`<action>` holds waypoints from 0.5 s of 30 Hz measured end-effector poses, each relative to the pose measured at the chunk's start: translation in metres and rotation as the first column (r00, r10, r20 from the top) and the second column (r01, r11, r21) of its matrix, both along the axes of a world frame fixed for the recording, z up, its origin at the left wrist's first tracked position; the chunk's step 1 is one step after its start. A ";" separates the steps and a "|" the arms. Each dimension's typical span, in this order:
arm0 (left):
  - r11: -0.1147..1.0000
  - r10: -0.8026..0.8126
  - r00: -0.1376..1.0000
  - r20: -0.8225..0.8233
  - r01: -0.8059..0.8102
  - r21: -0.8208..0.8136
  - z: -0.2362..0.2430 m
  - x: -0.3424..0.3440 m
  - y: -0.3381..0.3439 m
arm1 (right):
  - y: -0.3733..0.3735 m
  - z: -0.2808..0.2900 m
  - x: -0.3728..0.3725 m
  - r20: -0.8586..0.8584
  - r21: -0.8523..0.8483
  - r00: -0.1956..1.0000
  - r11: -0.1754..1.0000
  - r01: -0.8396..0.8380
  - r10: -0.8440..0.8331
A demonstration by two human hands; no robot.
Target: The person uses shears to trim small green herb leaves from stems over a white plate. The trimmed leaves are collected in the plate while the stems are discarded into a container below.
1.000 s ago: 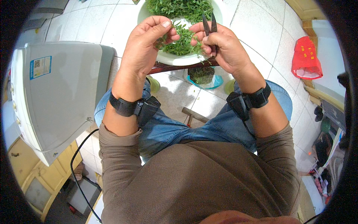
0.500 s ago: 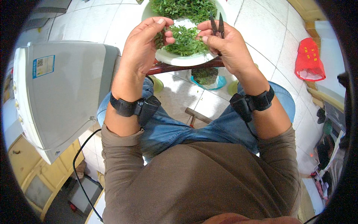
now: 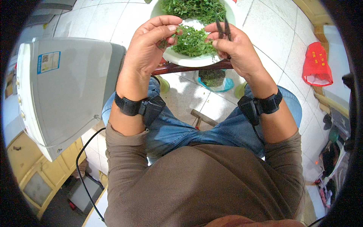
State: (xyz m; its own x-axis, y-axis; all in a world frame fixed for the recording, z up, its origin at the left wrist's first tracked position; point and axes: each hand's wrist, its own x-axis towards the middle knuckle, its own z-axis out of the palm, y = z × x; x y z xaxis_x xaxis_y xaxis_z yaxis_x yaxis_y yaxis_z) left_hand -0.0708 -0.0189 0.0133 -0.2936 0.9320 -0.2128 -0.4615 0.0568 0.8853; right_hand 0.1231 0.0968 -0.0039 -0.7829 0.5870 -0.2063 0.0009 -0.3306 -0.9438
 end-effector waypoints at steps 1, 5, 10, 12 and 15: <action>1.000 0.010 1.000 0.006 -0.010 0.005 0.000 0.000 0.000 | -0.002 0.000 0.000 0.025 0.041 0.999 0.999 -0.028 0.027; 0.997 0.039 0.999 0.004 -0.039 0.060 0.000 -0.003 0.000 | -0.005 -0.003 -0.002 0.169 0.188 0.977 0.969 -0.160 0.128; 0.994 0.069 0.997 0.024 -0.071 0.079 0.000 -0.004 -0.002 | -0.003 -0.005 -0.002 0.231 0.251 0.964 0.949 -0.191 0.133; 0.993 0.070 0.997 0.038 -0.073 0.090 0.000 -0.008 -0.002 | -0.002 -0.006 -0.002 0.251 0.274 0.960 0.942 -0.193 0.123; 0.994 0.072 0.996 0.050 -0.076 0.077 0.000 -0.012 -0.002 | -0.002 -0.006 -0.001 0.222 0.287 0.970 0.944 -0.164 0.101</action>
State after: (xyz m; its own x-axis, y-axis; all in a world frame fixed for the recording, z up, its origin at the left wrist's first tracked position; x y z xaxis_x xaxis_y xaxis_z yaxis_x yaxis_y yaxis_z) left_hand -0.0825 -0.0210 0.0133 -0.3536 0.9225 -0.1547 -0.5027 -0.0480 0.8631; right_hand 0.1226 0.0947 -0.0101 -0.8185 0.5396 -0.1973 0.2252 -0.0147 -0.9742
